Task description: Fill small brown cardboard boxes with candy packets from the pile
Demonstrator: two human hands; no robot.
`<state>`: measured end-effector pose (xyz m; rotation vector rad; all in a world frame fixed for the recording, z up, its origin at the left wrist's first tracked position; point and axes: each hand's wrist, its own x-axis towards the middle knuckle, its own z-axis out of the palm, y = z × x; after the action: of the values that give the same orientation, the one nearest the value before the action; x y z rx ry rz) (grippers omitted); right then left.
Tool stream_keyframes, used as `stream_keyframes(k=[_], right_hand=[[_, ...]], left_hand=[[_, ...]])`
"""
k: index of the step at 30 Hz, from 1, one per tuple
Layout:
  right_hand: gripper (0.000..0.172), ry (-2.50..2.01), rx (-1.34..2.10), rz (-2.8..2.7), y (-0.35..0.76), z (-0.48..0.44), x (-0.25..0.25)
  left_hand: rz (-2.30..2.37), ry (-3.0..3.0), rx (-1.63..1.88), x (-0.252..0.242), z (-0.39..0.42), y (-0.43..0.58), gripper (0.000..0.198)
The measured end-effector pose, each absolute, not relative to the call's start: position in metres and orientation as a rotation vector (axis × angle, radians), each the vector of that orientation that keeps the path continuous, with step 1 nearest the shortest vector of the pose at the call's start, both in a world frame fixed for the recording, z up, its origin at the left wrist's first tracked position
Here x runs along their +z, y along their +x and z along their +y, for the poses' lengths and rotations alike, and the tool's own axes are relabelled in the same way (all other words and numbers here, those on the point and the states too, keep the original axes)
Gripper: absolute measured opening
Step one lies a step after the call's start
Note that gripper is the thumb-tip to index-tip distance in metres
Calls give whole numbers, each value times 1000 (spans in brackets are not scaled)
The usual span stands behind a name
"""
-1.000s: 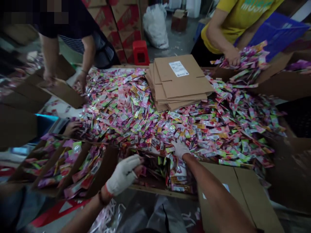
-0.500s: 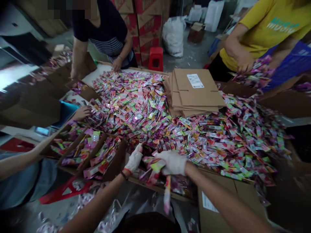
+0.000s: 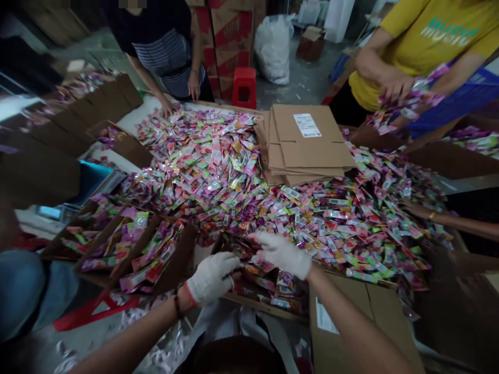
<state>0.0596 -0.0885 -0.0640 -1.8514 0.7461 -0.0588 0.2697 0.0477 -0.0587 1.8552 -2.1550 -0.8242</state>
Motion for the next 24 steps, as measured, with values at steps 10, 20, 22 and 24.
stream_keyframes(k=[10, 20, 22, 24], right_hand=[[101, -1819, 520, 1899, 18, -131, -201], [34, -1861, 289, 1544, 14, -122, -158], [33, -1875, 210, 1508, 1, -124, -114], [32, -1956, 55, 1435, 1, -115, -65]], left_hand=[[-2348, 2068, -1444, -93, -19, 222, 47], [-1445, 2012, -596, -48, 29, 274, 24], [-1268, 2060, -649, -65, 30, 282, 40], [-1118, 2005, -869, -83, 28, 285, 52]])
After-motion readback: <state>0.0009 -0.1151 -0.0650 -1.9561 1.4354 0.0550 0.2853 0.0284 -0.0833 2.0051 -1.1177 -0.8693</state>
